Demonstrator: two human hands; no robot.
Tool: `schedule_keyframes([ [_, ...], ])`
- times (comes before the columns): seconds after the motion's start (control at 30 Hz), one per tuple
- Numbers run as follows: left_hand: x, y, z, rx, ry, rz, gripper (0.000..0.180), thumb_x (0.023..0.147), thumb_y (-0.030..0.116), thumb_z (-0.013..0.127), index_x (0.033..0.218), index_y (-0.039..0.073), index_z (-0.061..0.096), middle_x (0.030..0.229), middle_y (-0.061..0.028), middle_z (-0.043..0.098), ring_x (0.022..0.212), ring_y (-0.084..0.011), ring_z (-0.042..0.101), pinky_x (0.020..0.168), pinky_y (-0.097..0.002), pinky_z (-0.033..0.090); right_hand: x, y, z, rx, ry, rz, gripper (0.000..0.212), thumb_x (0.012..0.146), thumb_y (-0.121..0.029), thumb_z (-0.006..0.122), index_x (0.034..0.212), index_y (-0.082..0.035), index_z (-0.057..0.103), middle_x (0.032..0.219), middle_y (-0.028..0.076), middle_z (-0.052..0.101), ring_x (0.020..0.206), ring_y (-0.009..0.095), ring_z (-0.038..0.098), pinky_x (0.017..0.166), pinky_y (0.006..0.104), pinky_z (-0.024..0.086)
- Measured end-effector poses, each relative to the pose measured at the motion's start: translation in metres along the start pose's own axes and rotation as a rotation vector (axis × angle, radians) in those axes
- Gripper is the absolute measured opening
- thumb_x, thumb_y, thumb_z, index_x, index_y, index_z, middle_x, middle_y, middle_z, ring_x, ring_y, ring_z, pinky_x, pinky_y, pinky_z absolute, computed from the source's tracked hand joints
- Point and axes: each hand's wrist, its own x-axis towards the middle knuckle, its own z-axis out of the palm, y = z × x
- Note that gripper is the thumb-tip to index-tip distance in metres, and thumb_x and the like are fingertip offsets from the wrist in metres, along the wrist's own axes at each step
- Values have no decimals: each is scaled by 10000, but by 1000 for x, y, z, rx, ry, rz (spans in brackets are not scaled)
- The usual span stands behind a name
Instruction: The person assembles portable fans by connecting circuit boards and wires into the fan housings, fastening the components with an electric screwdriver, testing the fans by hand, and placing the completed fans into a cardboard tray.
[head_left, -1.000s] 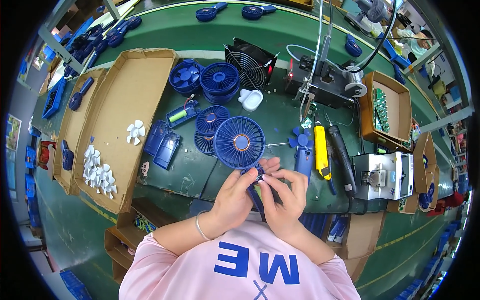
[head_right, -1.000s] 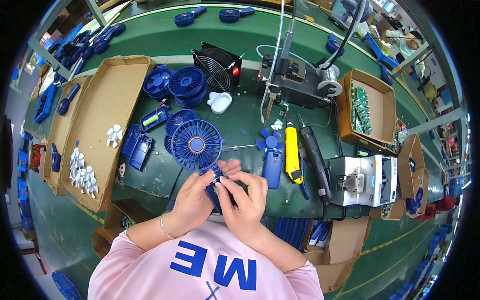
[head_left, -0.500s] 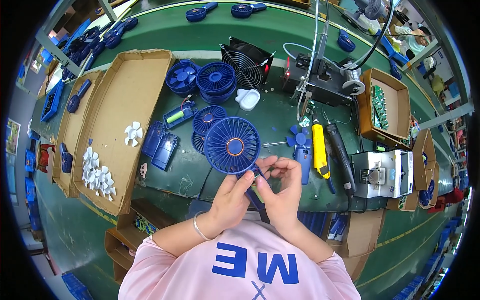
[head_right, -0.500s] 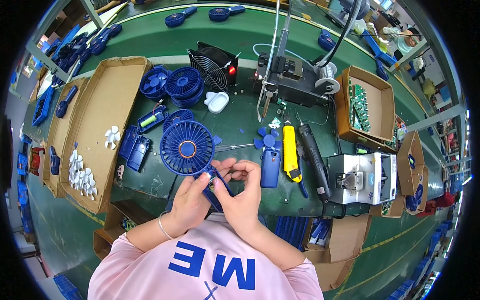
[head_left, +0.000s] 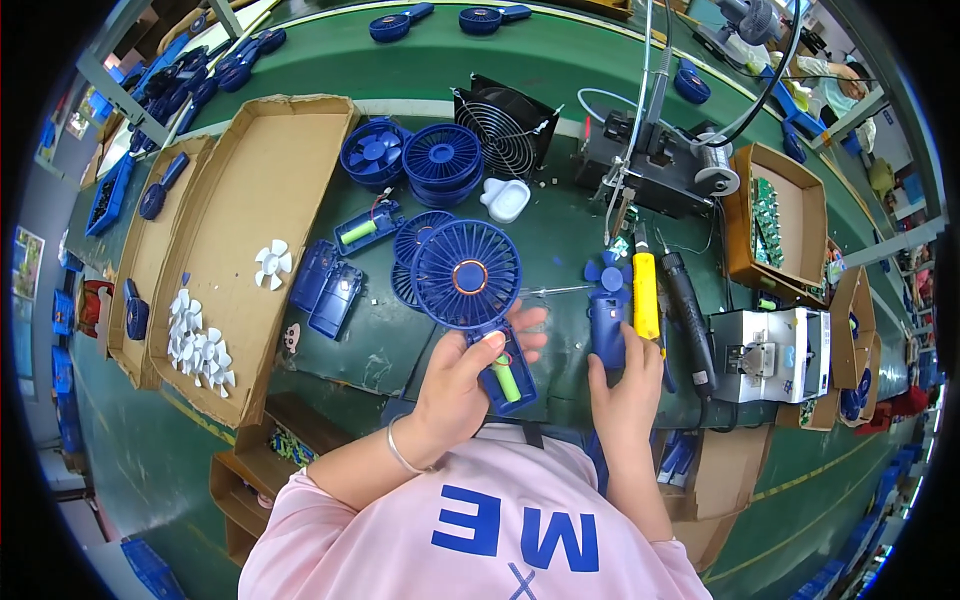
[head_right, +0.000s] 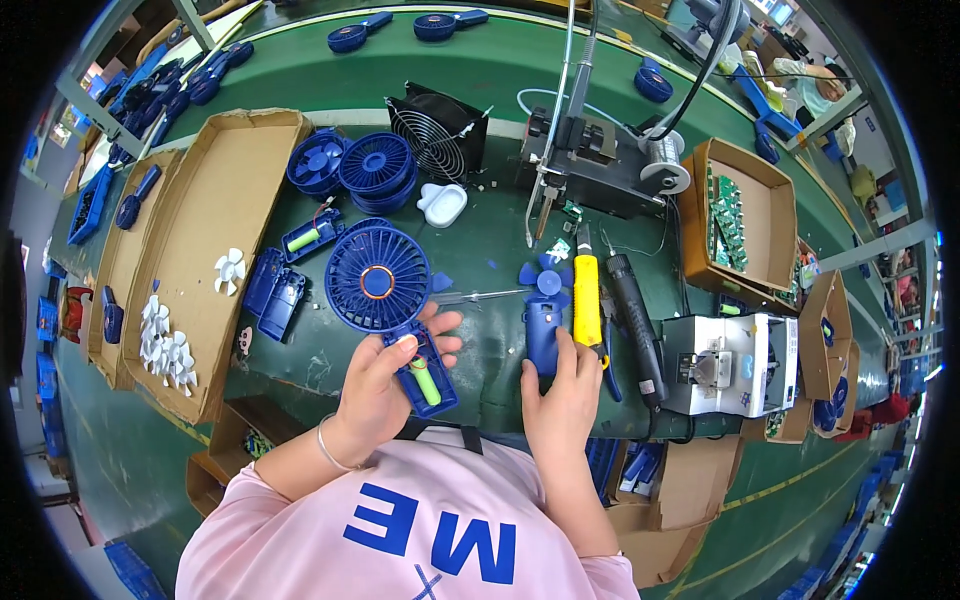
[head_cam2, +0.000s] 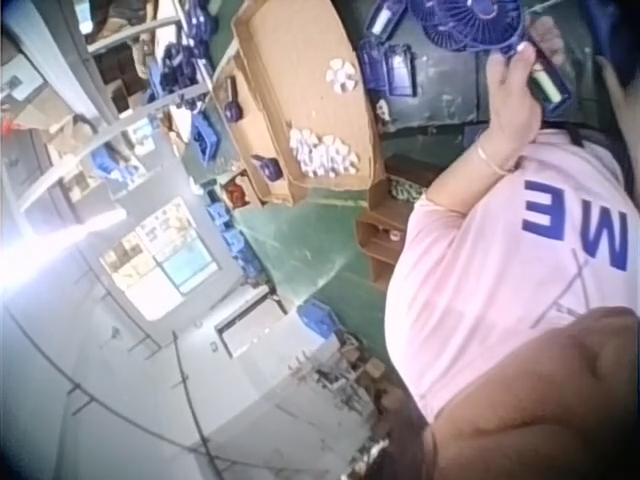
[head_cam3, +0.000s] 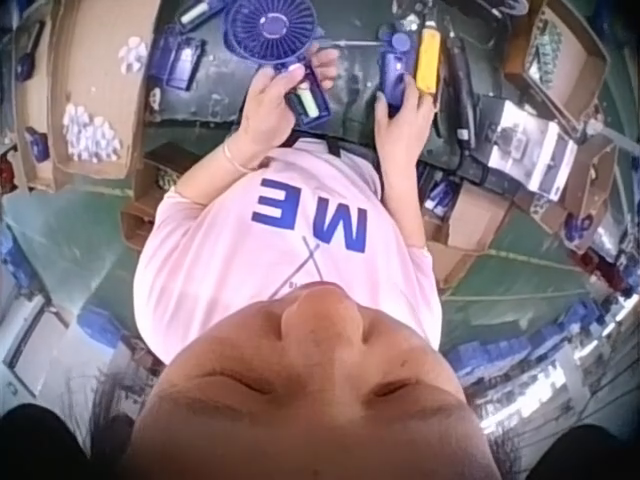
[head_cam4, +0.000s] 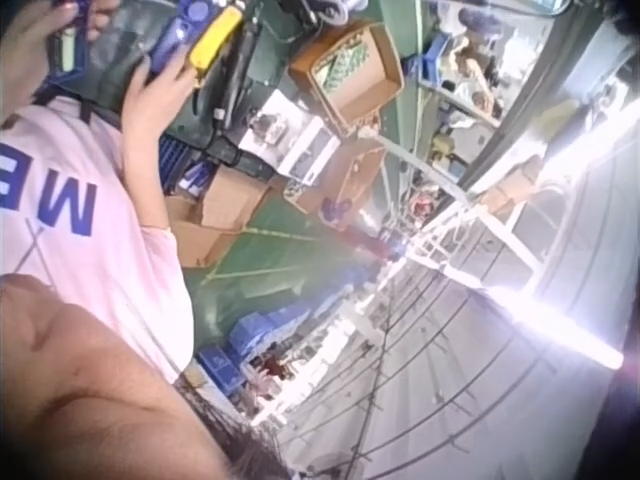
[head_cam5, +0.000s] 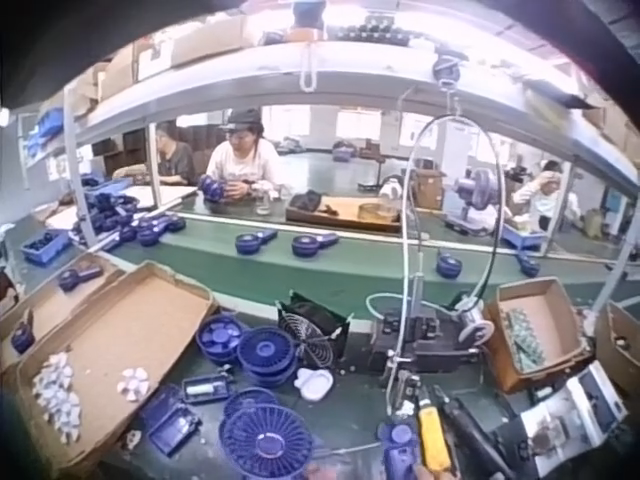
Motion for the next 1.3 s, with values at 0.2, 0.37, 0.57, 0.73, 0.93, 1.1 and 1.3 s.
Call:
schedule_keyframes([
  [0.2,3,-7,-6,-41,10,44,352,907,162,519,1219,15,447,1251,-184,528,1000,-199,579,897,-344,474,-10,-12,-7,149,127,-44,478,697,-40,686,1146,6,528,1068,195,519,1002,366,515,885,428,425],
  [0.37,4,-19,-7,25,74,198,321,983,199,424,1252,25,407,1278,-169,499,1116,-223,526,983,-374,418,-20,-52,-10,468,3,-314,512,671,-3,722,1155,30,559,1061,188,530,940,322,572,797,369,491],
  [0.57,1,-22,-2,146,77,247,427,957,272,488,1262,-8,383,1253,-186,494,1133,-253,525,987,-404,432,-19,-62,2,542,-71,-348,483,656,-11,725,1119,30,595,1034,176,542,902,316,589,755,366,506],
  [0.73,1,-22,-4,214,88,214,380,931,153,519,1257,8,388,1186,-163,526,1102,-238,541,971,-385,446,-23,-60,6,517,-100,-330,488,651,-37,733,1118,22,602,1045,176,546,898,321,586,782,383,494],
  [0.93,1,-22,-3,215,95,200,368,939,168,508,1245,-1,396,1129,-179,555,1034,-241,578,936,-388,470,-16,-63,-14,282,-182,-442,508,673,-110,759,1151,-35,605,1097,144,551,1027,341,563,898,471,450],
  [1.1,0,-18,-8,45,-131,80,392,953,132,484,1287,-8,334,1222,-211,528,1129,-285,552,988,-404,440,-23,-16,-14,1182,-259,247,365,886,-215,602,1173,9,568,1043,151,633,988,279,615,897,360,470],
  [1.3,1,-13,-5,154,-262,40,454,918,160,530,1301,-1,346,1276,-245,487,1168,-321,526,1007,-421,419,-26,104,-56,2514,129,959,602,943,-394,481,1283,89,366,1068,176,604,872,206,644,778,309,564],
])
